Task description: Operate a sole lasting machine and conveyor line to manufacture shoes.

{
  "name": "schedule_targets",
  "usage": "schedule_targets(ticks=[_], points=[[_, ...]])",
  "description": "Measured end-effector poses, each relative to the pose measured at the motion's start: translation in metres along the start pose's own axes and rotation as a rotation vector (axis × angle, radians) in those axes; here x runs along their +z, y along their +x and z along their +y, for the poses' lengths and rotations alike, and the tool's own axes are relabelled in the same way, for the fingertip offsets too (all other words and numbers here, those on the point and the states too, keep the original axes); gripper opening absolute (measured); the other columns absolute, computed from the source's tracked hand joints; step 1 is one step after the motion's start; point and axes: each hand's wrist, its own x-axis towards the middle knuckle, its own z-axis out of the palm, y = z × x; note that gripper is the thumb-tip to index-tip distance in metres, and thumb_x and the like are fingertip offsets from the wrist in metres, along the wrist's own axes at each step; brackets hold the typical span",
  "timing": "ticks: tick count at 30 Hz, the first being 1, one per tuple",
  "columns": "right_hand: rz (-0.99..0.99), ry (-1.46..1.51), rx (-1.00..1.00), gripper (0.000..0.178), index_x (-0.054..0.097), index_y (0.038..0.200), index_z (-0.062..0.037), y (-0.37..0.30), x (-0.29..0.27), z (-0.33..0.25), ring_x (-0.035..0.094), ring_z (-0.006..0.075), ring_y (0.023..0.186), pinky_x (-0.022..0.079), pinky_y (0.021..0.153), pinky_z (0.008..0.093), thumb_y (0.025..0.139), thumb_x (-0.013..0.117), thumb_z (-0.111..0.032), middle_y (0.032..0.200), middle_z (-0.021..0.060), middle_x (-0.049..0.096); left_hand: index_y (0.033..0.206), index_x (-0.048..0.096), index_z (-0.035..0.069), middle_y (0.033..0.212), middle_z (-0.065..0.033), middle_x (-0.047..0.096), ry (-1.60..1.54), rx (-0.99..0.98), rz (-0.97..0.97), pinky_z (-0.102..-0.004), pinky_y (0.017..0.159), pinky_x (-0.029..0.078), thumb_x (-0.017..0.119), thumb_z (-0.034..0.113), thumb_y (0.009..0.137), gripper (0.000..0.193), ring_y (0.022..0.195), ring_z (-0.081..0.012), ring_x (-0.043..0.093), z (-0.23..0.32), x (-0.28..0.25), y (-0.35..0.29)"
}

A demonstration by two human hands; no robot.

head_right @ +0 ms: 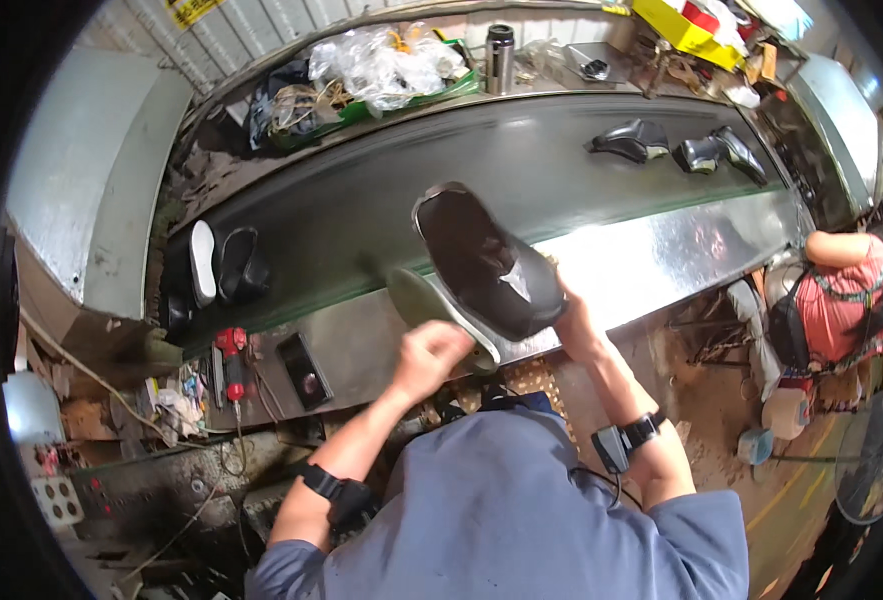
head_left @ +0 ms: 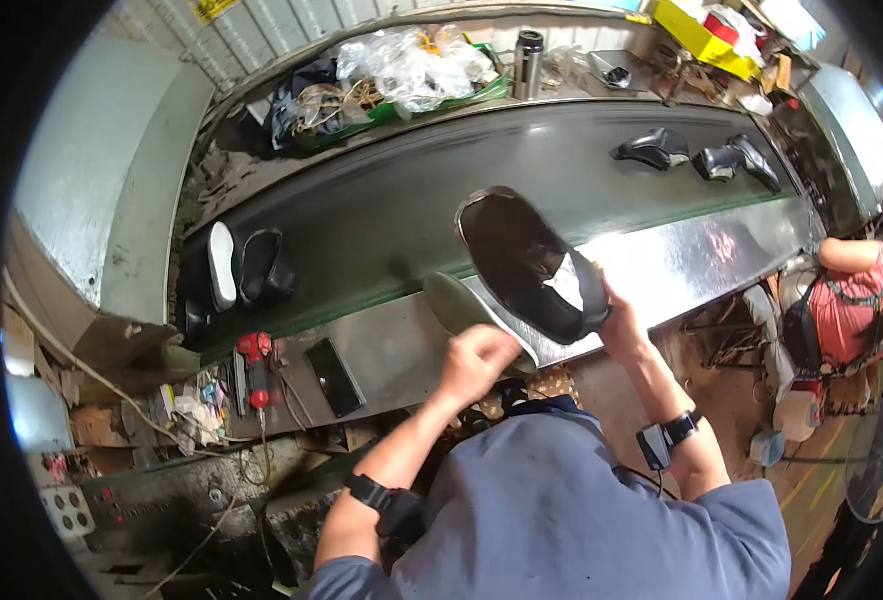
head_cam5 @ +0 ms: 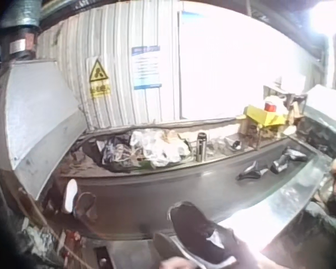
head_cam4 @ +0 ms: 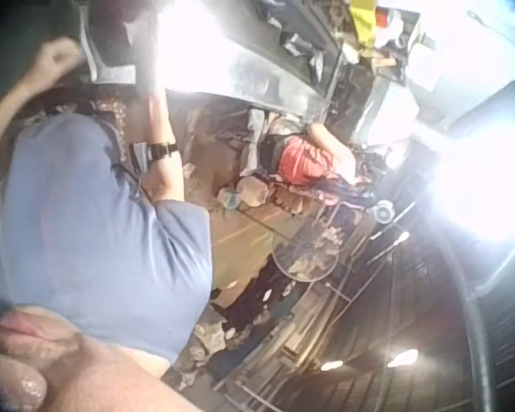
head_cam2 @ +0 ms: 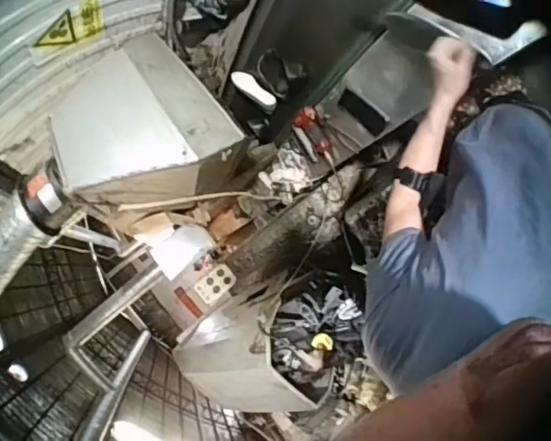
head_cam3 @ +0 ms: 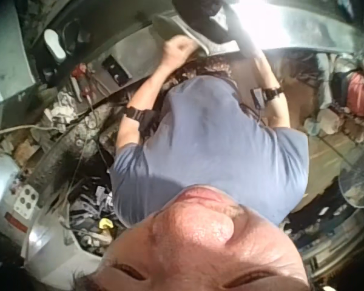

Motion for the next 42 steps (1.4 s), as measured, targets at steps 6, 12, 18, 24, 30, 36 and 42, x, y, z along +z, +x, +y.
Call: schedule_targets(ticks=[6, 12, 18, 24, 30, 36, 42], points=[[-0.691, -0.991, -0.674, 0.045, 0.064, 0.124, -0.0055, -0.07, 0.045, -0.019, 0.064, 0.0263, 0.087, 0.044, 0.108, 0.0474, 0.083, 0.078, -0.016, 0.089, 0.0105, 0.066, 0.115, 0.065, -0.001, 0.112, -0.0131, 0.068, -1.0, -0.578, 0.108, -0.0402, 0.092, 0.052, 0.064, 0.046, 0.093, 0.052, 0.102, -0.025, 0.066, -0.002, -0.096, 0.055], [-0.357, -1.076, -0.987, 0.079, 0.054, 0.132, -0.0015, -0.066, 0.036, 0.096, 0.048, 0.0411, 0.127, 0.042, 0.108, 0.0466, 0.063, 0.091, -0.009, 0.142, 0.0225, 0.042, 0.1, 0.074, -0.001, 0.099, -0.0082, 0.072, -0.076, -0.387, 0.514, -0.0351, 0.081, 0.052, 0.073, 0.03, 0.09, 0.033, 0.093, -0.0203, 0.068, -0.067, -0.089, 0.091], [-0.23, -0.792, -0.494, 0.112, 0.021, 0.153, 0.0028, -0.045, 0.053, 0.112, 0.034, 0.034, 0.143, 0.035, 0.113, 0.0424, 0.069, 0.091, -0.019, 0.153, 0.026, 0.031, 0.098, 0.074, 0.004, 0.092, -0.0166, 0.069, 0.494, -0.218, 0.659, -0.0424, 0.083, 0.05, 0.067, 0.035, 0.092, 0.032, 0.091, -0.0349, 0.065, -0.075, -0.072, 0.113], [-0.516, -0.823, -0.175, 0.076, 0.044, 0.138, 0.0047, -0.049, -0.004, 0.078, 0.05, 0.0392, 0.127, 0.04, 0.107, 0.0421, 0.078, 0.082, -0.023, 0.132, 0.0255, 0.051, 0.095, 0.075, 0.003, 0.1, -0.0208, 0.071, 0.362, -0.515, 0.519, -0.0442, 0.085, 0.051, 0.066, 0.043, 0.089, 0.042, 0.098, -0.0375, 0.067, -0.086, -0.059, 0.06], [-0.613, -0.912, -0.361, 0.084, 0.035, 0.145, 0.0047, -0.051, -0.018, 0.091, 0.025, 0.0472, 0.145, 0.022, 0.12, 0.0492, 0.08, 0.081, -0.02, 0.151, 0.0301, 0.033, 0.127, 0.056, 0.004, 0.127, -0.0262, 0.055, 0.568, -0.794, 0.587, -0.0481, 0.098, 0.047, 0.076, 0.053, 0.074, 0.075, 0.125, -0.0372, 0.05, -0.034, -0.005, 0.068], [-0.674, -0.859, -0.404, 0.087, 0.038, 0.145, 0.0052, -0.032, -0.026, 0.105, 0.032, 0.042, 0.143, 0.022, 0.119, 0.0468, 0.077, 0.083, -0.026, 0.148, 0.0269, 0.04, 0.1, 0.067, 0.005, 0.097, -0.0203, 0.071, 0.558, -0.713, 0.709, -0.0489, 0.085, 0.052, 0.074, 0.039, 0.074, 0.044, 0.096, -0.0405, 0.067, -0.059, -0.012, 0.07], [-0.814, -0.798, -0.306, 0.094, 0.025, 0.153, 0.001, -0.038, -0.015, 0.073, 0.026, 0.0396, 0.147, 0.019, 0.12, 0.047, 0.082, 0.079, -0.027, 0.154, 0.0252, 0.034, 0.091, 0.064, 0.0, 0.075, -0.0136, 0.066, 0.23, -0.62, 0.832, -0.0401, 0.072, 0.05, 0.071, 0.028, 0.073, 0.034, 0.072, -0.0264, 0.064, -0.065, -0.029, 0.042]])
